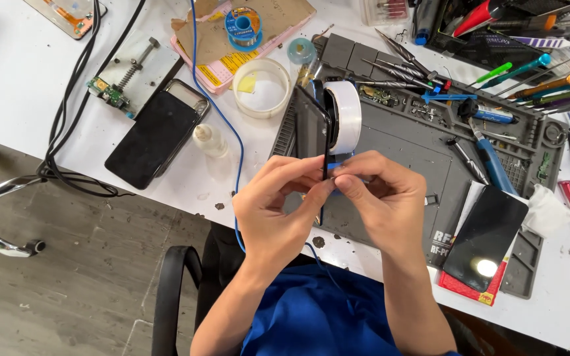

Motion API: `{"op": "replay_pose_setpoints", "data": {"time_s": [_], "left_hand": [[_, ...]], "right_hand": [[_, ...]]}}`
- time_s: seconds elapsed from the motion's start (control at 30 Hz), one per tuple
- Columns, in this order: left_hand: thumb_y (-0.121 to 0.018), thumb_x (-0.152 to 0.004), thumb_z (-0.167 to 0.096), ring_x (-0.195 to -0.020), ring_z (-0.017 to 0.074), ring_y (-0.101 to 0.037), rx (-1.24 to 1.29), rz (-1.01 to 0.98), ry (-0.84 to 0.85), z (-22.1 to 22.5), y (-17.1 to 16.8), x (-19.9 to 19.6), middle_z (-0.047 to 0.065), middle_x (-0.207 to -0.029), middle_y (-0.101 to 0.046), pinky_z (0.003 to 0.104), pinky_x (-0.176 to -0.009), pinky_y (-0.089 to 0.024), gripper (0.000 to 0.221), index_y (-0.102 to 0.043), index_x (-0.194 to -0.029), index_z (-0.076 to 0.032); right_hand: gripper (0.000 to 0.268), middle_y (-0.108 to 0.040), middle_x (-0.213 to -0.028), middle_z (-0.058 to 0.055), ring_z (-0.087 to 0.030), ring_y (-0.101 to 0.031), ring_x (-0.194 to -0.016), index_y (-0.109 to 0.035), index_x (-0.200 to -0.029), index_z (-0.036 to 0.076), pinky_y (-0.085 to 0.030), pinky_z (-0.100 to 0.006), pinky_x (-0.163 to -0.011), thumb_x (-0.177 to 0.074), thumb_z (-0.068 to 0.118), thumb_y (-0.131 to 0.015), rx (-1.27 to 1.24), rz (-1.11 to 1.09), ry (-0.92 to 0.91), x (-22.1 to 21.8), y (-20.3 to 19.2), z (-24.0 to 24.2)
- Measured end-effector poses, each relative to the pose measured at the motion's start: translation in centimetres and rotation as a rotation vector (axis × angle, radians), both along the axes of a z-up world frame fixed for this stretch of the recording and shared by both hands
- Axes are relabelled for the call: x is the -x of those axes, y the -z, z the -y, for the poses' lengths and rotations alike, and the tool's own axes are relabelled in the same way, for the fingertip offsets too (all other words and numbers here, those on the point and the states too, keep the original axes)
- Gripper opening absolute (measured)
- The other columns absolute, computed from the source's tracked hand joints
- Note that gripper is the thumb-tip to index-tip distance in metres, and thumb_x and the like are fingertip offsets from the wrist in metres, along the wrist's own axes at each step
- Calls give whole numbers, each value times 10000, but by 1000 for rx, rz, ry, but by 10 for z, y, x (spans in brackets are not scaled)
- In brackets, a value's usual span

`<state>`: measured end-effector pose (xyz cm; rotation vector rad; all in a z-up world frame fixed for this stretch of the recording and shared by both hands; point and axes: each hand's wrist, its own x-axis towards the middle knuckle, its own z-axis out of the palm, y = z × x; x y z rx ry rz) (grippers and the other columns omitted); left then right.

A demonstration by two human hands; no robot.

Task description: The person is assembling a mobile phone, applying adhesive tape to the frame, cleaning the screen with a cloth, and testing the charging functionality.

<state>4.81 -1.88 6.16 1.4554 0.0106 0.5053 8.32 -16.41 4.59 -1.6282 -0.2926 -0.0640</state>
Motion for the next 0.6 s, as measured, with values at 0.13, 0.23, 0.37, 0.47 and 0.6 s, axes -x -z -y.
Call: {"op": "replay_pose_setpoints", "data": {"time_s": [0.13,0.23,0.37,0.47,0.6], "left_hand": [[-779,-878,85,-807,157,-693,19,-1,5,-2,1,-2,115,-941,-679,219,-721,-613,264,-722,-1117,-13],[-769,-892,84,-825,163,-688,-10,7,13,-3,0,-2,118,-954,-679,230,-744,-624,255,-716,-1123,-10],[-773,-890,71,-801,157,-679,8,-8,18,-4,1,-2,111,-940,-675,223,-718,-619,235,-721,-1104,-12],[-767,-886,83,-794,166,-692,-3,-13,32,-2,1,0,119,-947,-680,229,-727,-628,235,-719,-1100,-1],[-717,-917,95,-793,177,-708,-147,36,-1,0,1,3,126,-988,-693,247,-751,-627,244,-707,-1139,-7]], "right_hand": [[31,-728,-907,-81,-153,-672,-841,-725,-932,76,-573,-234,-739,-933,53,-745,-32,-13,-5,1,-1,-6],[54,-716,-893,-63,-137,-643,-805,-719,-921,76,-490,-211,-679,-956,107,-746,67,107,118,5,-3,-10],[103,-667,-899,-111,-142,-644,-755,-631,-997,67,-518,-194,-658,-1020,155,-681,22,245,207,5,-14,-8],[48,-661,-919,-122,-168,-659,-831,-650,-990,57,-533,-206,-705,-991,75,-694,-1,157,91,6,-14,-11],[71,-678,-924,-92,-151,-668,-830,-687,-977,80,-533,-192,-677,-963,23,-727,29,98,90,10,-14,-18]]}}
